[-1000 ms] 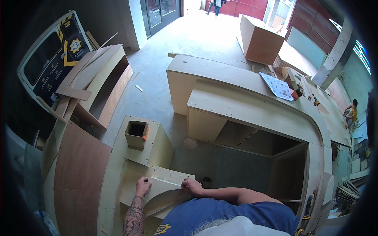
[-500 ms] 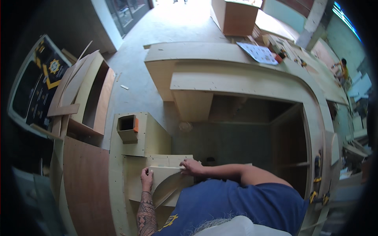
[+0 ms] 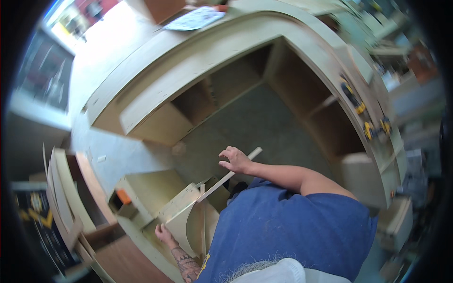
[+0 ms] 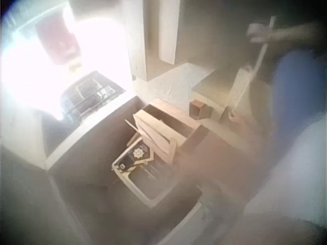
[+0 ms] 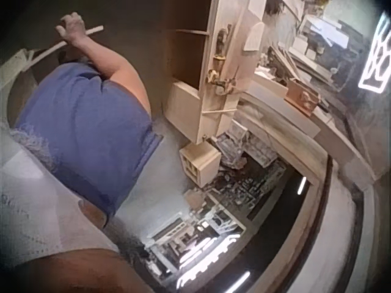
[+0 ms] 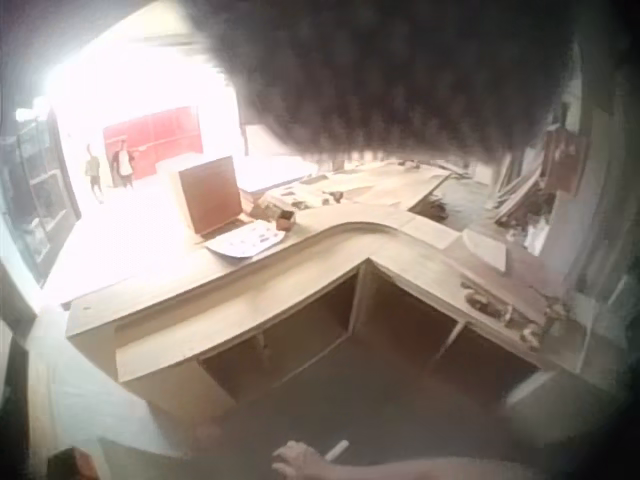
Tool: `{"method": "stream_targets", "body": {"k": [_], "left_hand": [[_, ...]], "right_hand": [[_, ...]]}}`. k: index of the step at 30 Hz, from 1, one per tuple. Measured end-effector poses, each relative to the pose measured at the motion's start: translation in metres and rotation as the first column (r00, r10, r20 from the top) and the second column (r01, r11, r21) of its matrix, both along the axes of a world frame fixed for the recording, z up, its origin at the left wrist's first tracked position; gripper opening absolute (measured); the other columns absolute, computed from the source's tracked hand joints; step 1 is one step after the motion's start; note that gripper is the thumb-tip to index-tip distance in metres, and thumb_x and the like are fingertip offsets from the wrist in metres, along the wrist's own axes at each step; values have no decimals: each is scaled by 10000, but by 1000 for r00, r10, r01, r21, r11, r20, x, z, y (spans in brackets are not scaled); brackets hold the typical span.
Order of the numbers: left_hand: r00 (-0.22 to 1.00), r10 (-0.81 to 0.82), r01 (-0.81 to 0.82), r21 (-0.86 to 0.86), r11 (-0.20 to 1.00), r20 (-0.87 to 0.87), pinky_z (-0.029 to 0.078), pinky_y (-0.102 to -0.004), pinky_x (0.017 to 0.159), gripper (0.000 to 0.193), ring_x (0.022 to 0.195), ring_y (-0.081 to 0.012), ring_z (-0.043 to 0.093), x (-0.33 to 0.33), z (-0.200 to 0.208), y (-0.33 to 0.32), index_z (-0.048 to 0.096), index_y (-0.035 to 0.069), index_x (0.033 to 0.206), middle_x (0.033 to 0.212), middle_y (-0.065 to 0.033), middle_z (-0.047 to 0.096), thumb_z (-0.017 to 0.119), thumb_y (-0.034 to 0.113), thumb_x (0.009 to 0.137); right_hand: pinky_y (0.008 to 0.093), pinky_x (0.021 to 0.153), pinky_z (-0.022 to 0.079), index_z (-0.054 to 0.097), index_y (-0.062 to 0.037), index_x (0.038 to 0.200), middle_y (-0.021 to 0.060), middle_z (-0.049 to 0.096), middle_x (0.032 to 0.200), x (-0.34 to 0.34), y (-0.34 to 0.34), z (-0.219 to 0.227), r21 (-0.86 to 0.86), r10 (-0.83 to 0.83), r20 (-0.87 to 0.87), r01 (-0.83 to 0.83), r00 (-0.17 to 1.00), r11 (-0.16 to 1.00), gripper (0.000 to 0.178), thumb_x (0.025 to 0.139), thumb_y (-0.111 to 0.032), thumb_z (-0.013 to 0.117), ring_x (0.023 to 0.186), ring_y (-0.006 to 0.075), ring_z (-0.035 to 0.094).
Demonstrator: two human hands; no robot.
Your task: The person aligns wooden strips and curved pieces onto a wooden cabinet frame by hand and fastens them using a power drill and screws.
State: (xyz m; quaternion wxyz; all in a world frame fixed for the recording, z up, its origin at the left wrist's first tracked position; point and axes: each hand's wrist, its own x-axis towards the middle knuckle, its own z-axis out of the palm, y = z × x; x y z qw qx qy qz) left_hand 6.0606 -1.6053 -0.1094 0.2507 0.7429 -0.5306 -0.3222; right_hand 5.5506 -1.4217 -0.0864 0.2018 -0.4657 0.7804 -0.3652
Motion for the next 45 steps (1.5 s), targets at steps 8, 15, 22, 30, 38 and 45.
{"method": "stream_targets", "body": {"k": [8, 15, 22, 30, 38, 45], "left_hand": [[971, -68, 132, -277, 952, 230, 548, -424, 979, 465, 1125, -323, 666, -106, 24, -37, 578, -33, 1453, 1251, -210, 675, 674, 188, 1055], [874, -473, 457, -505, 732, 106, 542, -384, 1024, 414, 1164, -269, 660, -339, 54, 64, 584, 2, 1462, 1308, -178, 676, 634, 86, 1059], [327, -932, 907, -227, 356, -154, 576, -380, 937, 337, 1069, -217, 703, -573, 122, 322, 663, 88, 1358, 1210, -110, 696, 665, 63, 1022], [28, -987, 978, -198, 60, -161, 600, -383, 867, 242, 993, -302, 727, -637, 144, 387, 727, 84, 1243, 1079, -124, 723, 663, 102, 1011], [-10, -963, 936, -341, 86, -269, 588, -412, 938, 366, 1070, -297, 703, -676, 141, 379, 679, 118, 1342, 1160, -112, 710, 710, 97, 977], [13, -999, 845, -534, 37, -49, 509, -495, 1096, 989, 1302, -429, 575, -708, 146, 344, 237, 105, 1692, 1386, -236, 591, 789, 75, 872]], "right_hand": [[466, 958, 561, 768, -65, 1056, 191, 692, 1075, -104, 177, 11, 27, -508, 119, 509, 853, 860, 280, 901, -297, 767, 1061, 380, 677], [487, 1024, 491, 707, -55, 1106, 168, 658, 1148, -308, 477, 78, -472, -892, -444, 823, 88, 316, 274, 849, -121, 774, 1144, 369, 602], [464, 1096, 499, 583, -42, 1437, 232, 676, 1372, -459, 774, 128, -11, -795, -532, 937, 290, 349, 838, 722, -302, 935, 1272, 390, 640], [448, 921, 567, 640, -13, 1268, 189, 721, 1117, -446, 720, 134, 268, -746, -380, 838, 546, 476, 703, 634, -146, 913, 1027, 337, 716], [332, 809, 591, 667, -31, 1190, 47, 730, 1005, -385, 533, 137, 19, -738, 253, 760, 625, 650, 494, 753, -46, 899, 859, 161, 705], [321, 791, 623, 638, -29, 1270, 78, 729, 1085, -355, 316, 152, 19, -301, 796, 476, 525, 879, 396, 942, -169, 810, 902, 185, 736]]}}
